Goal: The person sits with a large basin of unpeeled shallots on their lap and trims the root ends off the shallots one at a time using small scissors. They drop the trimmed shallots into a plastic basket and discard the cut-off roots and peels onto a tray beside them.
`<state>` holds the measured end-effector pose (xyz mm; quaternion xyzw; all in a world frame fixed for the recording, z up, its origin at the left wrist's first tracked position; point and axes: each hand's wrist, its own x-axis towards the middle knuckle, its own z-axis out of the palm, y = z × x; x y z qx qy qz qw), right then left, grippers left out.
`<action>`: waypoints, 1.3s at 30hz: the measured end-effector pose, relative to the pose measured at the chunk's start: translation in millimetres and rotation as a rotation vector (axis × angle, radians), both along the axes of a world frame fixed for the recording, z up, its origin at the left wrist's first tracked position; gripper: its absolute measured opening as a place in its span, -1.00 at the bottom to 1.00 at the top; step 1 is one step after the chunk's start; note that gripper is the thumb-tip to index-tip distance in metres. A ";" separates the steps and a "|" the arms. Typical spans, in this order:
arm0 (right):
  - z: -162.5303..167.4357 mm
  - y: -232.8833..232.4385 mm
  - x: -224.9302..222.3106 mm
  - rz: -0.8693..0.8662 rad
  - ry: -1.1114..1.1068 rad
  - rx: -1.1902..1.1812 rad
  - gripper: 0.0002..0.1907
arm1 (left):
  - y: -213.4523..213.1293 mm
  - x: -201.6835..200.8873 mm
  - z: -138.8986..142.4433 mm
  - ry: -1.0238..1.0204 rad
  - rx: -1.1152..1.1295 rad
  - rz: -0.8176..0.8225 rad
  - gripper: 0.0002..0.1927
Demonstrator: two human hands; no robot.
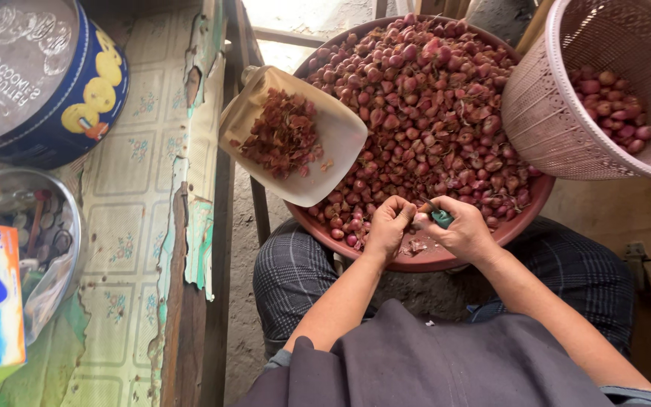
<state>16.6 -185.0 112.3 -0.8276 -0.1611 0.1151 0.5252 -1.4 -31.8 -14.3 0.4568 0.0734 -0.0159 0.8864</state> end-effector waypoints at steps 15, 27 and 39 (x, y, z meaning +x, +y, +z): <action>14.0 -37.7 24.2 -0.101 -0.364 -0.033 -0.71 | 22.9 -17.4 12.9 -0.483 1.746 0.039 -0.92; -58.8 -5.7 3.4 0.056 -0.001 0.122 -0.78 | 17.3 1.7 -6.2 -0.010 0.319 0.065 -0.89; -75.5 -4.3 8.6 -0.158 0.335 0.518 -0.79 | -3.4 -6.0 9.5 -0.058 0.332 0.066 -0.82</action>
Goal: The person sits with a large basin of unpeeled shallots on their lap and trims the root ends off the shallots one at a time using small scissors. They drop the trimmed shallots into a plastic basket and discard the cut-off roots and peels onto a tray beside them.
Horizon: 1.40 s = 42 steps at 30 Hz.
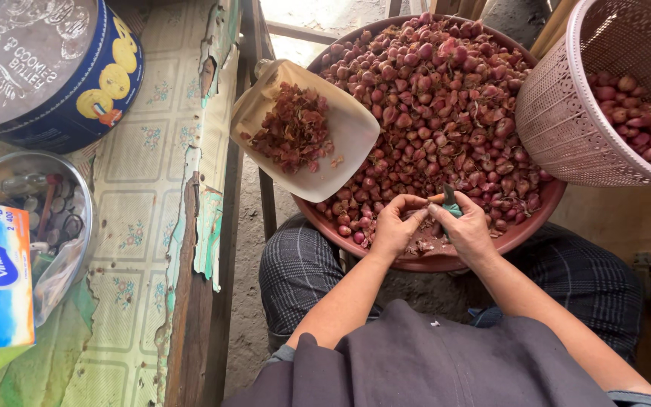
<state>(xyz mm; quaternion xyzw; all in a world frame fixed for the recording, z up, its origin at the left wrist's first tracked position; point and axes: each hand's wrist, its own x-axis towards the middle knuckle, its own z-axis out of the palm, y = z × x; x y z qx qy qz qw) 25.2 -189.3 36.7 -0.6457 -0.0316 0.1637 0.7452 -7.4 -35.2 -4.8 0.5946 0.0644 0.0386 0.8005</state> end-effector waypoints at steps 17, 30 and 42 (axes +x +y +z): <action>18.5 18.3 -6.3 -0.036 -0.214 -0.166 -0.74 | -7.3 2.0 -6.6 0.035 -0.312 0.115 -0.87; 37.5 3.4 -6.9 0.185 -0.379 -0.561 -0.67 | 4.5 -0.4 0.6 0.024 -0.217 0.141 -0.88; -23.4 -12.4 20.4 0.185 -0.137 -0.160 -0.77 | 2.8 2.1 -13.1 -0.076 -0.085 0.000 -0.89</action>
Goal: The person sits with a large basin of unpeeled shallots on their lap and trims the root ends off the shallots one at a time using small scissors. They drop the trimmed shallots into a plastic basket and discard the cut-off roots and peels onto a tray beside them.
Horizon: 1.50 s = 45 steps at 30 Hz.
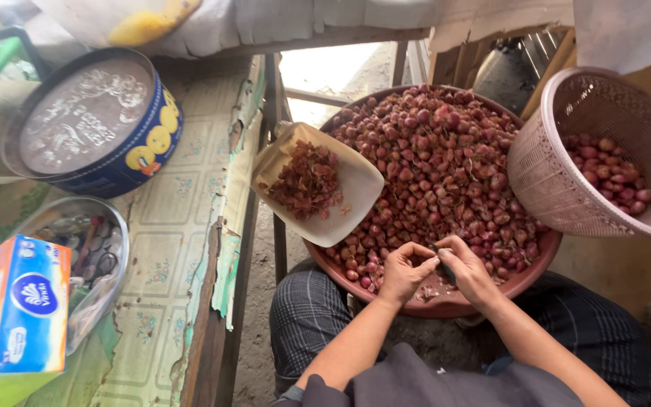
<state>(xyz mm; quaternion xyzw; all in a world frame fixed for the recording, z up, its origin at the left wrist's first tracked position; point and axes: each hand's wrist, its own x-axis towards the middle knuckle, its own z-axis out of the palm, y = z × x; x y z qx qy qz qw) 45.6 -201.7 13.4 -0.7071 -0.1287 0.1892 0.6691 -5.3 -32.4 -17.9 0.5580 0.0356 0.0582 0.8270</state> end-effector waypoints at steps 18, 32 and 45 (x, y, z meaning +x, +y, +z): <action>-18.0 0.1 13.3 -0.010 -0.122 -0.267 -0.59 | 12.0 7.0 14.4 -0.296 1.484 0.151 -0.79; 1.1 4.5 8.7 -0.037 -0.084 0.049 -0.89 | 11.6 24.8 -31.7 0.143 -0.170 -0.211 -0.86; 35.9 0.1 -2.0 -0.092 -0.089 -0.001 -0.82 | 1.8 7.6 2.9 0.191 -0.269 -0.138 -0.80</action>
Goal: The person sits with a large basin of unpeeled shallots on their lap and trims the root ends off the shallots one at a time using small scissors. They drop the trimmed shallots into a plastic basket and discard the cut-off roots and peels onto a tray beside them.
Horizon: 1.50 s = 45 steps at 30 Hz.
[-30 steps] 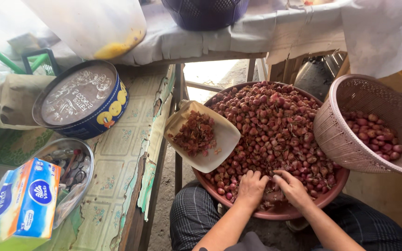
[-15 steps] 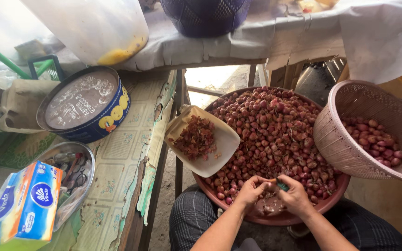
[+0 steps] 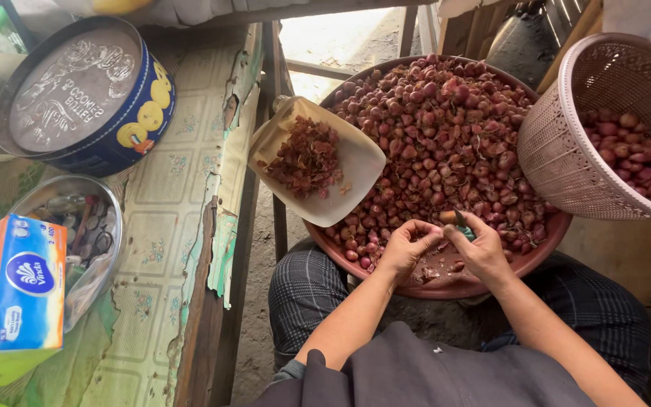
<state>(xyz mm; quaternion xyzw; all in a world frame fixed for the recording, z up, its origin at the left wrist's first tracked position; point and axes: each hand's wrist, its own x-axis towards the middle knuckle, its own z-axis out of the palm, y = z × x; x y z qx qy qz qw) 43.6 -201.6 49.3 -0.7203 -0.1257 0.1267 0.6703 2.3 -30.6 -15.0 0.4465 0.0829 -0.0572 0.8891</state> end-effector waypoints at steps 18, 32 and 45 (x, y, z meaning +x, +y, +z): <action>-1.7 7.3 -20.3 0.080 -0.110 -0.178 -0.72 | 2.1 2.6 -0.9 -0.102 0.014 0.052 -0.93; -6.9 0.0 -2.4 0.017 0.246 -0.095 -0.75 | -10.3 0.9 -5.3 -0.114 0.212 0.098 -0.85; 13.5 -2.4 -8.6 0.178 0.096 -0.192 -0.68 | 11.6 -2.9 20.2 -0.044 0.148 0.138 -0.72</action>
